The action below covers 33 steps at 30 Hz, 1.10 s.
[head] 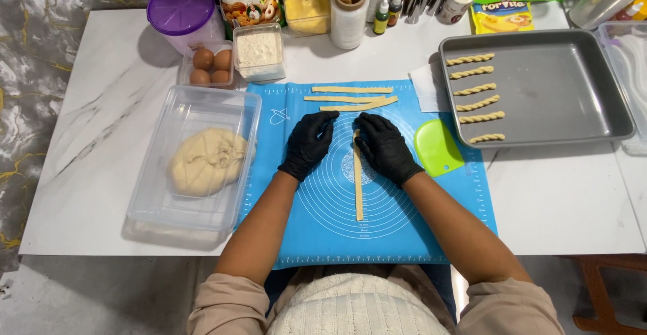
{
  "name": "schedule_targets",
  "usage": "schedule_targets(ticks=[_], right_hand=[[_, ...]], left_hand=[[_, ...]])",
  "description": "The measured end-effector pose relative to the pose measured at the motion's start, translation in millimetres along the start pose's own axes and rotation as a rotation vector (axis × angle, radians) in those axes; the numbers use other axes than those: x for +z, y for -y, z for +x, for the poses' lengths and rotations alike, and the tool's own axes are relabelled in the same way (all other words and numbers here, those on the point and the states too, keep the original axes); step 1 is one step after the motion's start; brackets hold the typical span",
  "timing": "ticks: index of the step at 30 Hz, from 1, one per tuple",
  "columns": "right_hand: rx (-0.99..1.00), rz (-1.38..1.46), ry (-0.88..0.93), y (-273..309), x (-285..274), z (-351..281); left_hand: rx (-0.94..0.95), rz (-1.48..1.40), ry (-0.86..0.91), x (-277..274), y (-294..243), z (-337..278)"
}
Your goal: Rolling thin strips of dough around a skewer to create spiral-shaped pastry sticks and arranging them on a baking tray.
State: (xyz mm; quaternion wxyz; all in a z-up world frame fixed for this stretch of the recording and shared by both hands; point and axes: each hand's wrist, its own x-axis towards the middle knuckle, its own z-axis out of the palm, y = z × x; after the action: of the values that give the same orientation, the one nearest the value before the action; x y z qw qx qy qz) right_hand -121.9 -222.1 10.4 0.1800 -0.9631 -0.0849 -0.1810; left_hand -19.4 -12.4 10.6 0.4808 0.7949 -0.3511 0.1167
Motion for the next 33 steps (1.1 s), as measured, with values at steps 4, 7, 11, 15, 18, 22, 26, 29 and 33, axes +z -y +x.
schedule_targets(ticks=[4, 7, 11, 15, 18, 22, 26, 29, 33], right_hand=[[0.039, 0.028, 0.012, 2.6, -2.8, 2.9], [0.017, 0.084, -0.016, -3.5, 0.0, 5.5], [0.059, 0.167, -0.049, -14.0, 11.4, 6.8], [0.151, 0.282, -0.045, -17.1, 13.9, 8.4], [0.177, 0.292, -0.024, -9.2, 2.7, 9.8], [0.243, 0.439, 0.034, 24.5, -32.5, 11.3], [0.254, 0.542, 0.174, 56.8, -61.1, 11.2], [0.185, 0.524, 0.217, 87.5, -94.4, 9.7], [0.068, 0.552, 0.176, 131.6, -143.1, 2.0]], left_hand=[[-0.018, 0.025, -0.034, -1.2, -6.9, 0.8], [-0.037, -0.056, -0.002, -3.8, -7.8, 0.8], [-0.036, -0.053, -0.035, 0.2, -4.9, 1.9], [-0.107, -0.129, -0.015, 1.0, -0.2, 4.9], [-0.102, -0.143, -0.033, 0.1, -3.7, 5.3], [-0.139, -0.197, -0.033, -4.8, -9.7, 5.8], [-0.165, -0.156, -0.033, -6.9, -12.7, 5.2], [-0.180, -0.177, -0.032, -8.4, -12.0, 5.0], [-0.227, -0.329, -0.074, 0.3, -6.2, 9.0]])
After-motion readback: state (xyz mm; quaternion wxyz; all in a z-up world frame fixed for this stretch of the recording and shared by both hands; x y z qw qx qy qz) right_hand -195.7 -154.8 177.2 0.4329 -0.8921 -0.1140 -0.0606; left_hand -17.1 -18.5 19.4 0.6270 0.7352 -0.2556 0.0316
